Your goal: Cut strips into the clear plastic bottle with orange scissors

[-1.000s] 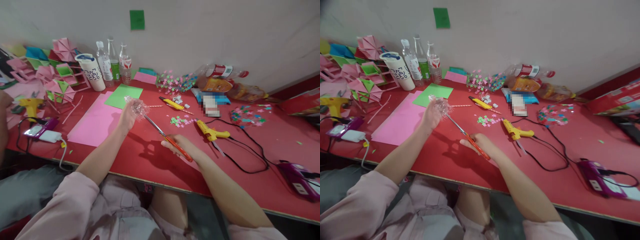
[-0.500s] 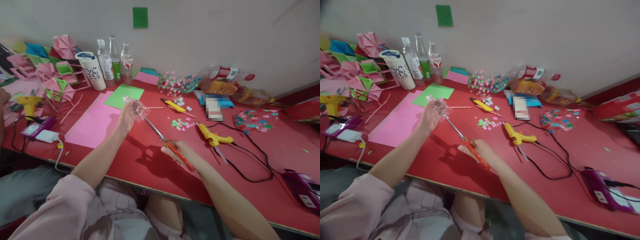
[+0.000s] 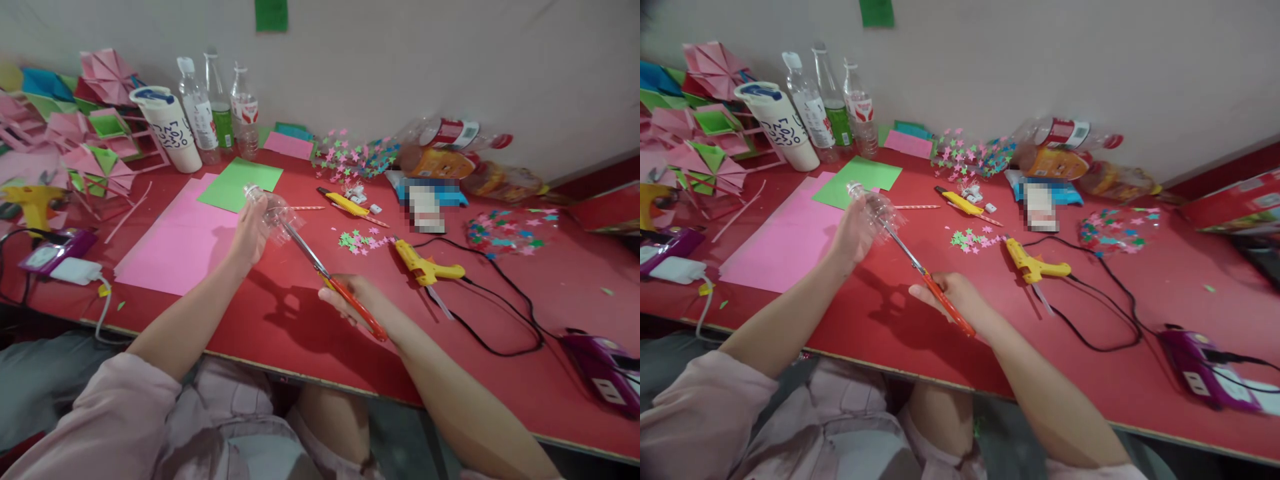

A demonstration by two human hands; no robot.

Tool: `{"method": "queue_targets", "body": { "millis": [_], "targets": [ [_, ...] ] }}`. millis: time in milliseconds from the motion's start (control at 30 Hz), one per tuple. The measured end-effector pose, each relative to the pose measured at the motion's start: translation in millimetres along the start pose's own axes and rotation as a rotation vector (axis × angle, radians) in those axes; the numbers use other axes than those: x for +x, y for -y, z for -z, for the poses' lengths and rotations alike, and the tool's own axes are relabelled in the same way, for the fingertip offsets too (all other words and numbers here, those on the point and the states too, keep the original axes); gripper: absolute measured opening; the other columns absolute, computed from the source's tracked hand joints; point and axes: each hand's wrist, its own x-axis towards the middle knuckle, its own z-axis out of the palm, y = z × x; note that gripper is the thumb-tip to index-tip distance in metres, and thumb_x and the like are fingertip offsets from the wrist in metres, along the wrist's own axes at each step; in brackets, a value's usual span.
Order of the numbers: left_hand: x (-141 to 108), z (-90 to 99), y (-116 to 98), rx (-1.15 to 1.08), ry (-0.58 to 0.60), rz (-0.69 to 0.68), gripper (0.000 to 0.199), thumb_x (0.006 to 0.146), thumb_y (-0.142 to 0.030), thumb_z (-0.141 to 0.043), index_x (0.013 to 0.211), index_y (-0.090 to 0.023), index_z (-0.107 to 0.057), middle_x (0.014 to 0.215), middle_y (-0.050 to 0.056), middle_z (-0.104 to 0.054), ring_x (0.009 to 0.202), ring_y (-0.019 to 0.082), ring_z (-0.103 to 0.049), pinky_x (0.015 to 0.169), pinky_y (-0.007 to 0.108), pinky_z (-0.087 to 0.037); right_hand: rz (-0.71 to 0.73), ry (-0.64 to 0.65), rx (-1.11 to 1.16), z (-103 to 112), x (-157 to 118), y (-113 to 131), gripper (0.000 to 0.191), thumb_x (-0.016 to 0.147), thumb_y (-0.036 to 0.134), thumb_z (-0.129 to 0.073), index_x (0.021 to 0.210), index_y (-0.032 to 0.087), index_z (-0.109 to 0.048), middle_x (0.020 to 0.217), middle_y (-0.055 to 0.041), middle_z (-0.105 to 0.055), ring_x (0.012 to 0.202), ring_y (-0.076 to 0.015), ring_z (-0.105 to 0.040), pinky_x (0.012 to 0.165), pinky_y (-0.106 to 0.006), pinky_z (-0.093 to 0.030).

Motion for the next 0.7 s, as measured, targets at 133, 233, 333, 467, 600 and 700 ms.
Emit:
{"method": "queue_targets", "body": {
  "millis": [133,233,333,467,600,700],
  "targets": [
    [-0.7,-1.0,-0.8,-0.018,-0.011,-0.003,0.033,0.082,-0.054,-0.072,0.089,-0.023,-0.063,0.092,0.003,-0.071,0.1,0.02,-0.07,0.096,0.037,-0.053,0.002,0.007,-0.018,0.5,0.9,-0.7,0.061,0.072,0.077,-0.069,0.065,0.025,-0.038,0.048,0.0064,-0.041,0.041,-0.0105,-0.041,0.044,-0.026,-0.031],
    [-1.1,-1.1,-1.1,-0.013,0.003,-0.007,0.033,0.081,-0.053,-0.073,0.089,-0.022,-0.064,0.09,0.003,-0.071,0.094,0.018,-0.07,0.093,0.035,-0.054,0.013,0.007,-0.02,0.9,1.7,-1.4,0.062,0.072,0.079,-0.068,0.065,0.025,-0.038,0.048,0.0066,-0.04,0.04,-0.0101,-0.041,0.044,-0.026,-0.033],
    [-1.5,-1.3,-1.1,-0.004,0.021,-0.024,0.034,0.081,-0.054,-0.074,0.089,-0.022,-0.065,0.089,0.003,-0.071,0.09,0.017,-0.07,0.088,0.033,-0.055,0.009,0.012,-0.005,1.2,0.9,-0.5,0.062,0.072,0.079,-0.069,0.067,0.025,-0.039,0.048,0.0072,-0.041,0.041,-0.0106,-0.043,0.044,-0.026,-0.034],
    [-1.2,-1.7,-0.9,-0.019,0.014,-0.047,0.035,0.082,-0.057,-0.072,0.088,-0.023,-0.065,0.089,0.002,-0.072,0.085,0.016,-0.069,0.083,0.032,-0.055,0.011,0.015,-0.02,1.6,-0.5,1.3,0.062,0.071,0.079,-0.069,0.067,0.025,-0.04,0.048,0.0077,-0.041,0.041,-0.0107,-0.043,0.045,-0.025,-0.033],
    [-0.7,-1.2,-0.3,-0.017,0.025,-0.056,0.035,0.081,-0.057,-0.072,0.088,-0.023,-0.065,0.089,0.002,-0.071,0.084,0.015,-0.069,0.082,0.032,-0.055,0.005,0.015,-0.025,1.8,-0.6,1.9,0.062,0.071,0.079,-0.068,0.066,0.025,-0.039,0.048,0.0077,-0.04,0.041,-0.0106,-0.043,0.045,-0.025,-0.033],
    [-0.6,-0.9,0.7,-0.013,0.039,-0.059,0.036,0.08,-0.057,-0.074,0.087,-0.023,-0.064,0.089,0.002,-0.071,0.084,0.015,-0.069,0.082,0.032,-0.054,0.012,0.017,-0.02,2.1,-0.4,1.4,0.062,0.072,0.079,-0.068,0.067,0.025,-0.039,0.049,0.0075,-0.041,0.042,-0.0104,-0.042,0.044,-0.025,-0.032]
  ]
}}
